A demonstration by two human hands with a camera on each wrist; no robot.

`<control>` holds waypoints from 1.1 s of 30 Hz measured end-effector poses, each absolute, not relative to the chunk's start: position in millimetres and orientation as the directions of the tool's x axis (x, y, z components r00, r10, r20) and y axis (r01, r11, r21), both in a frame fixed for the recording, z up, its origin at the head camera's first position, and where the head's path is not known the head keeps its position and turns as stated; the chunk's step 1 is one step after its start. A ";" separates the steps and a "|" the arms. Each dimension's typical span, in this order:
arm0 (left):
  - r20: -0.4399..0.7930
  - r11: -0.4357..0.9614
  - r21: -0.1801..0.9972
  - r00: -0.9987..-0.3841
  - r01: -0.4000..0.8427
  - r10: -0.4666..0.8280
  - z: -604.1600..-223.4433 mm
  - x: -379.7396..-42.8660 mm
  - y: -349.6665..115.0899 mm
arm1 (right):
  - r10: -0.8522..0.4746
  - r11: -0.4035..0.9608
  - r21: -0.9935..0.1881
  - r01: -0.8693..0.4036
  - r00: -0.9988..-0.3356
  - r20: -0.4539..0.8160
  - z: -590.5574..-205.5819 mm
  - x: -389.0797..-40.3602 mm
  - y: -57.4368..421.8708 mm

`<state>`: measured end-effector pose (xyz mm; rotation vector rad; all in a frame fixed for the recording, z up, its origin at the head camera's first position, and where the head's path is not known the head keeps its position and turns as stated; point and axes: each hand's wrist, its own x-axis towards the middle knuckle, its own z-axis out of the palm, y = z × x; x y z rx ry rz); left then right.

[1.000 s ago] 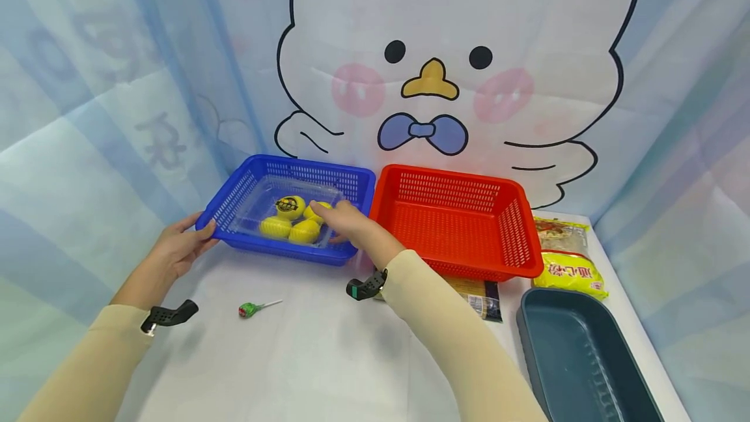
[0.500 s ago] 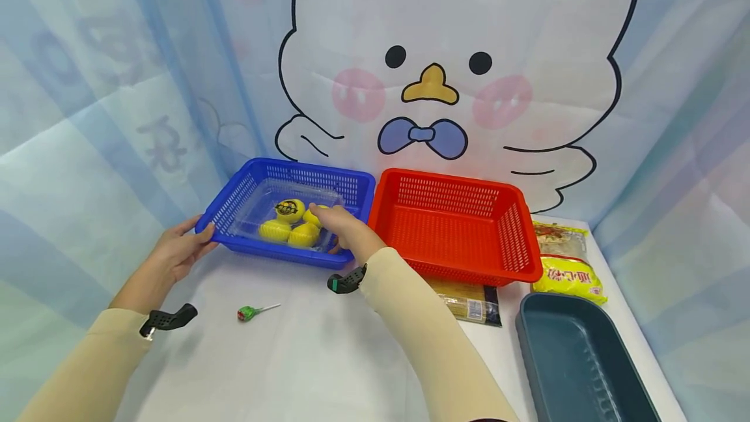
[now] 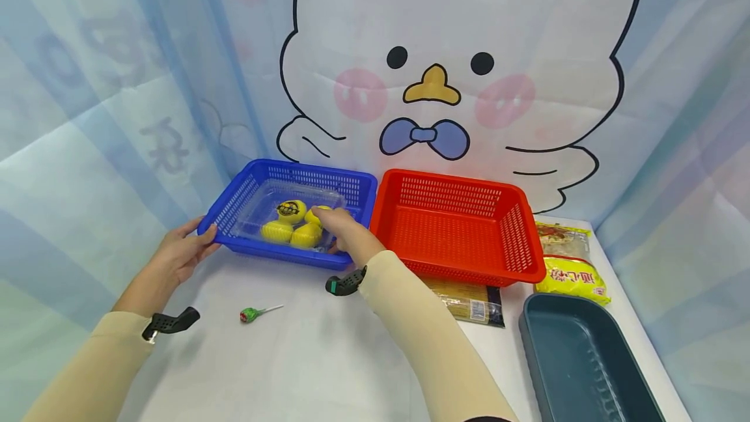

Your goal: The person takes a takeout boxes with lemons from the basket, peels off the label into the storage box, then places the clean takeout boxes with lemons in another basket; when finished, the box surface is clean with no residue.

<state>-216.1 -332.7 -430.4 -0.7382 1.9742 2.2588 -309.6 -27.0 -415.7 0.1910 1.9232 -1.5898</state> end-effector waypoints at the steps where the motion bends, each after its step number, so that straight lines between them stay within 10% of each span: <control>1: -0.383 -0.178 0.922 -0.885 -0.345 -0.266 -430.2 -216.0 -332.5 | -0.267 0.247 -0.836 0.490 -0.795 -0.545 -415.9 -309.4 -27.6; 33: -0.378 -0.195 0.922 -0.886 -0.335 -0.268 -434.0 -216.8 -335.1 | -0.258 0.066 -0.878 0.474 -0.842 -0.473 -401.6 -295.9 -36.8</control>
